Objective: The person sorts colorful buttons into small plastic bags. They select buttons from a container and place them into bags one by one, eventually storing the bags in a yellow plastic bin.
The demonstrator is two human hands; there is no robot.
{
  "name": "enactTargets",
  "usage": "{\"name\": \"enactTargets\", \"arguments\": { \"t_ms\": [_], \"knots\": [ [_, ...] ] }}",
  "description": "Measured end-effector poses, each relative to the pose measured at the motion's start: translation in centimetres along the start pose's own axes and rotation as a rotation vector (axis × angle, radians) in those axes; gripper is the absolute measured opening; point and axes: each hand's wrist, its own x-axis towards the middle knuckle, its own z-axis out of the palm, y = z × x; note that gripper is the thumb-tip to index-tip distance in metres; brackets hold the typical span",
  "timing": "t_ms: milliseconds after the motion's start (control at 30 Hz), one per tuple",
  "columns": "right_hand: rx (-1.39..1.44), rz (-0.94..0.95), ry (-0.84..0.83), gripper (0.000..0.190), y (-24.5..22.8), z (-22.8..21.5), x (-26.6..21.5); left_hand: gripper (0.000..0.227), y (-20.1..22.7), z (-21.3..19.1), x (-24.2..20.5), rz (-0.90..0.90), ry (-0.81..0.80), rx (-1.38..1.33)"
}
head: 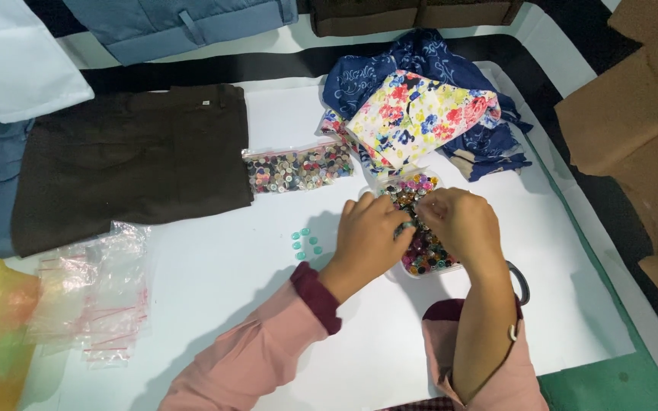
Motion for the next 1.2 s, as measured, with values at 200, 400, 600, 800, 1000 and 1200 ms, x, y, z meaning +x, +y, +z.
{"name": "enactTargets", "arguments": {
  "t_ms": [200, 400, 600, 800, 1000, 1200],
  "knots": [
    [0.116, -0.227, 0.319, 0.013, -2.9, 3.5, -0.1, 0.013, -2.8, -5.3, -2.7, -0.040, 0.106, 0.095],
    [0.099, -0.476, 0.299, 0.011, -7.0, 7.8, -2.6, 0.008, -7.0, -8.8, -7.1, -0.278, 0.026, 0.097],
    [0.162, -0.324, -0.205, 0.009, -8.2, 8.4, -3.2, 0.014, -8.4, -9.6, -11.4, -0.500, -0.209, 0.071],
    [0.152, -0.212, -0.346, 0.006, -9.4, 8.0, -3.1, 0.027, -8.5, -8.4, -11.5, -0.482, -0.271, -0.049],
    [0.230, -0.167, -0.364, 0.006, -9.0, 8.6, -2.7, 0.028, -9.2, -6.9, -11.9, -0.368, -0.200, 0.012],
    [0.253, -0.115, -0.359, 0.009, -9.1, 9.1, -2.4, 0.024, -9.9, -6.3, -12.0, -0.283, -0.126, 0.075]
  ]
}}
